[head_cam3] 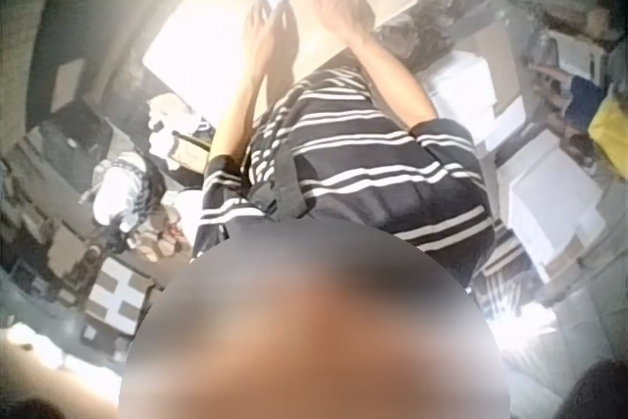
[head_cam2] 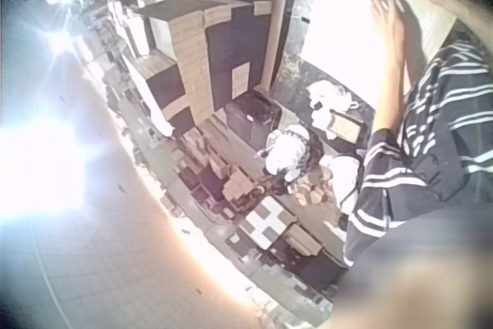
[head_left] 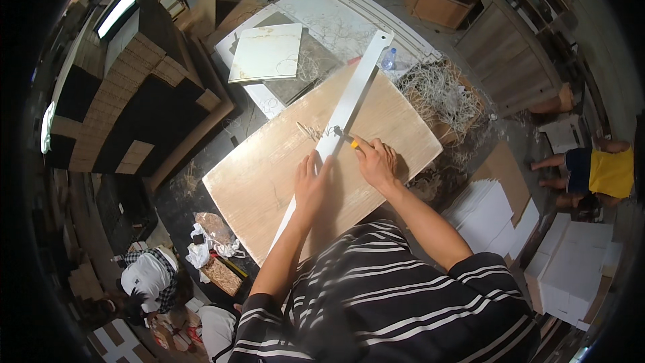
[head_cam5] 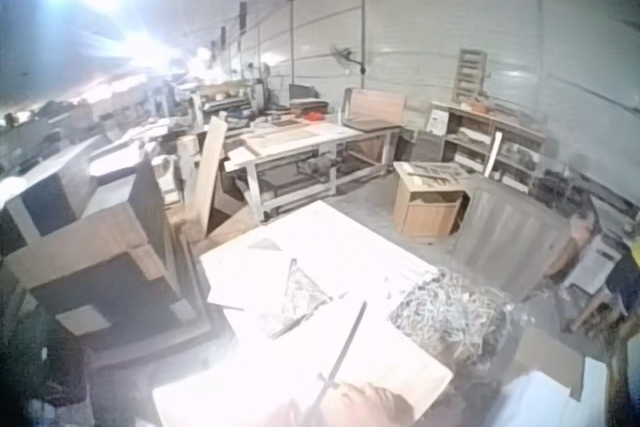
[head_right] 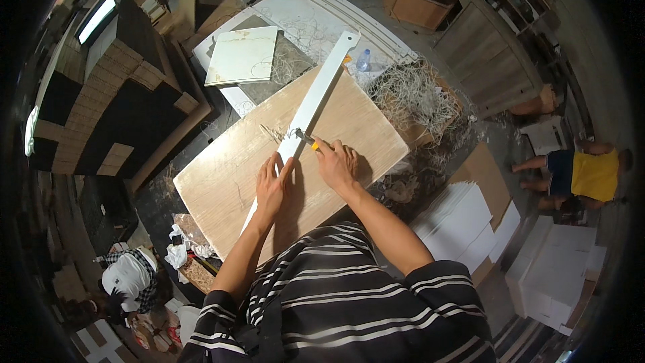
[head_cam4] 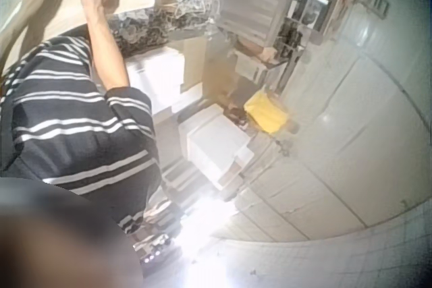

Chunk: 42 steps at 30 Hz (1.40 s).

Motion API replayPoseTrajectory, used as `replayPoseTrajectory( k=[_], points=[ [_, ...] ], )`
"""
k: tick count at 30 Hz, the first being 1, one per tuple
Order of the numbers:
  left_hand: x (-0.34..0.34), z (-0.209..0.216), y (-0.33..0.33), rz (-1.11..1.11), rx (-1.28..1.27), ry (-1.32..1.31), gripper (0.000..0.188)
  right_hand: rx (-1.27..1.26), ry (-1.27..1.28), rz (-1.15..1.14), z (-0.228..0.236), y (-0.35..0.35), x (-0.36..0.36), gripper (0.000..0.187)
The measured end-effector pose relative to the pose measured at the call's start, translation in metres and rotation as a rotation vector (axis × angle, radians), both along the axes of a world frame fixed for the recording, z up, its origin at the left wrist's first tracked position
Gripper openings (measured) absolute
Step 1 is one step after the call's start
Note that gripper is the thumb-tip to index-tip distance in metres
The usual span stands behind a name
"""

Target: The person aligns a long white trim piece on a wooden board and uses a yellow utility knife to score or cut along its edge. They repeatedly position the trim, make cuts, and adjust the piece on the workbench.

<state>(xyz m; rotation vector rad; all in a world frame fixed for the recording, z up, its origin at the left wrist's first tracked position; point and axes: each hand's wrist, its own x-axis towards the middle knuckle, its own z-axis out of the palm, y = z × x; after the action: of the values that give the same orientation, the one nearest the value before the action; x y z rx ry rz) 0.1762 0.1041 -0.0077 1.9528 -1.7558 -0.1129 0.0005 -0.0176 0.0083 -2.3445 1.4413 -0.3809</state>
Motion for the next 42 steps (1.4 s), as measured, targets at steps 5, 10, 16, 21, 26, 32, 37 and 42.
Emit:
replayPoseTrajectory(
  k=[5, 10, 16, 21, 26, 32, 37, 42],
  points=[
    [-0.004, -0.001, -0.009, 0.003, -0.033, -0.028, 0.057, -0.039, -0.04, -0.015, 0.003, 0.004, 0.001, 0.042],
    [-0.004, -0.006, -0.015, -0.001, -0.042, 0.014, 0.057, -0.017, -0.056, -0.015, 0.003, 0.011, -0.009, 0.043],
    [-0.009, 0.003, -0.034, 0.024, -0.095, -0.023, 0.052, -0.023, -0.112, -0.008, 0.005, 0.022, -0.034, 0.041],
    [-0.016, 0.012, -0.026, 0.049, -0.131, 0.179, 0.05, 0.027, -0.162, 0.046, 0.003, 0.028, -0.029, 0.041],
    [-0.016, -0.001, -0.006, 0.078, -0.093, 0.217, 0.039, -0.04, -0.096, 0.057, 0.003, 0.037, -0.01, 0.041],
    [-0.017, -0.009, 0.001, 0.044, -0.119, 0.198, 0.037, -0.066, -0.019, 0.047, 0.008, 0.035, -0.005, 0.04],
    [-0.019, -0.004, 0.003, 0.042, -0.11, 0.227, 0.038, -0.089, -0.012, 0.02, 0.007, 0.024, -0.005, 0.038],
    [-0.019, -0.004, 0.004, 0.037, -0.127, 0.263, 0.047, -0.099, 0.036, 0.035, 0.009, 0.019, -0.007, 0.034]
  ],
)
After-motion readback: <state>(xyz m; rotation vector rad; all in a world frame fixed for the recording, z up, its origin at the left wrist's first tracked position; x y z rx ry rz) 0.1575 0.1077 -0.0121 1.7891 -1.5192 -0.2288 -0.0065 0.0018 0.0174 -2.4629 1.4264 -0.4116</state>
